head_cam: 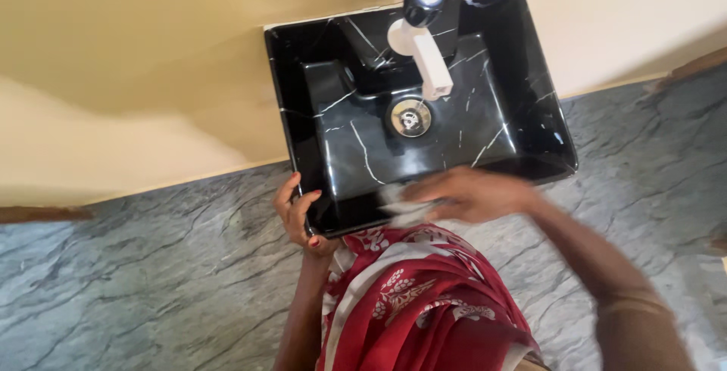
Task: The person wipes the surface of a black marble sink using a white cloth. They systematically clean the basin, the faucet, and the surrounding edges.
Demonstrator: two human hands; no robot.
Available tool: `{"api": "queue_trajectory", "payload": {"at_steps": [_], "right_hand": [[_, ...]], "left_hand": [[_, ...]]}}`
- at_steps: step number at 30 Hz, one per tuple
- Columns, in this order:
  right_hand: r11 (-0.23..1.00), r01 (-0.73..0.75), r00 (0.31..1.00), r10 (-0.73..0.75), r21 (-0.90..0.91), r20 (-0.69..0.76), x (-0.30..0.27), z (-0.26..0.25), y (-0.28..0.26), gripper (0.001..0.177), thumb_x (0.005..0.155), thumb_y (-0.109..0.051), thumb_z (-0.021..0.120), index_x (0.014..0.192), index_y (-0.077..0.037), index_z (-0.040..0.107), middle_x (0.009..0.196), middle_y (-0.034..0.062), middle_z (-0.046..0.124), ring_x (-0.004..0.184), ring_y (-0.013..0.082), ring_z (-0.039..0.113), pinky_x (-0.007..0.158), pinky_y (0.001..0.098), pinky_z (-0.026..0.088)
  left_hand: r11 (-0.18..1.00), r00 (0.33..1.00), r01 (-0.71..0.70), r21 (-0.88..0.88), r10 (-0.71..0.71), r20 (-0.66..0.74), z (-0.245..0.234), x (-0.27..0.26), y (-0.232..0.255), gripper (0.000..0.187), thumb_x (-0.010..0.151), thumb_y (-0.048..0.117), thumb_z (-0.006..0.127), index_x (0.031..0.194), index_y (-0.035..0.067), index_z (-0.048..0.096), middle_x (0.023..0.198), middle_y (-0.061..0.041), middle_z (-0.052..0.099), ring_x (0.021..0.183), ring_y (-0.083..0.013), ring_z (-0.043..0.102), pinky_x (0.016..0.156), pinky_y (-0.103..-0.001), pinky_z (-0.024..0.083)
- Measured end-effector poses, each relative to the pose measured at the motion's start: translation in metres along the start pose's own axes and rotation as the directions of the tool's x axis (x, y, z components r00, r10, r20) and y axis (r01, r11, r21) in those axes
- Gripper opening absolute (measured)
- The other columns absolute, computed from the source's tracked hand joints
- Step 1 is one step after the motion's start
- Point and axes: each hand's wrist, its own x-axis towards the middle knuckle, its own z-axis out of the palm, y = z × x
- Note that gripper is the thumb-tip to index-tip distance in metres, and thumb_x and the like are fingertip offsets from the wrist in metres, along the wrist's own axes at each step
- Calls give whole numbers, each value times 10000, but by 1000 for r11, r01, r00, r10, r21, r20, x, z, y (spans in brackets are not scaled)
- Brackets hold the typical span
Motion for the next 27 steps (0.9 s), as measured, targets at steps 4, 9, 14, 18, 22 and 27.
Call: {"api": "queue_trajectory", "payload": {"at_steps": [4,9,14,18,22,27], "right_hand": [[944,126,963,-190,-306,-191,44,59,-42,539,874,-55,675,1403,-2,590,1410,213,613,1384,381,538,1147,479,451],[871,47,895,-253,-488,-366,5,61,-36,542,839,-97,701,1358,12,591,1339,235,633,1316,410,559,1107,509,439],[775,-411,825,92,-480,-557,-100,20,-27,475,861,1,600,1333,-50,618,1322,192,642,1282,372,593,1088,473,463],[604,-744,579,368,-286,-728,-156,-8,-34,436,878,16,615,1309,-46,611,1307,201,643,1183,383,622,988,444,517],[605,-720,507,122,-341,-853,-149,-31,-2,485,899,-42,680,1362,15,550,1275,296,622,1141,461,604,942,501,514],[712,-599,513,-10,-367,-858,-113,-61,65,597,919,34,563,1501,47,430,1163,297,654,1054,492,632,854,536,535]], "left_hand": [[998,998,-24,51,20,59,-7,5,3,892,1043,726,214,1039,-36,679,1345,-298,592,1262,-411,561,1110,-515,447],[991,997,-66,121,59,59,-5,9,8,897,1058,708,158,1035,-32,664,1325,-290,617,1260,-426,598,1136,-532,463],[994,1000,-1,113,-2,26,0,8,16,913,1049,731,150,1034,-37,644,1337,-291,587,1266,-433,590,1148,-533,471],[997,1000,5,79,-6,17,3,6,18,914,1051,739,156,1057,-45,625,1372,-280,551,1312,-436,560,1183,-543,474],[1000,1000,8,14,-8,11,6,7,19,885,1061,720,188,1081,-55,615,1392,-291,523,1324,-441,554,1187,-551,476],[992,1000,-5,124,5,-3,4,7,22,870,1073,692,168,1044,-47,626,1346,-310,584,1270,-444,591,1134,-539,487]]}}
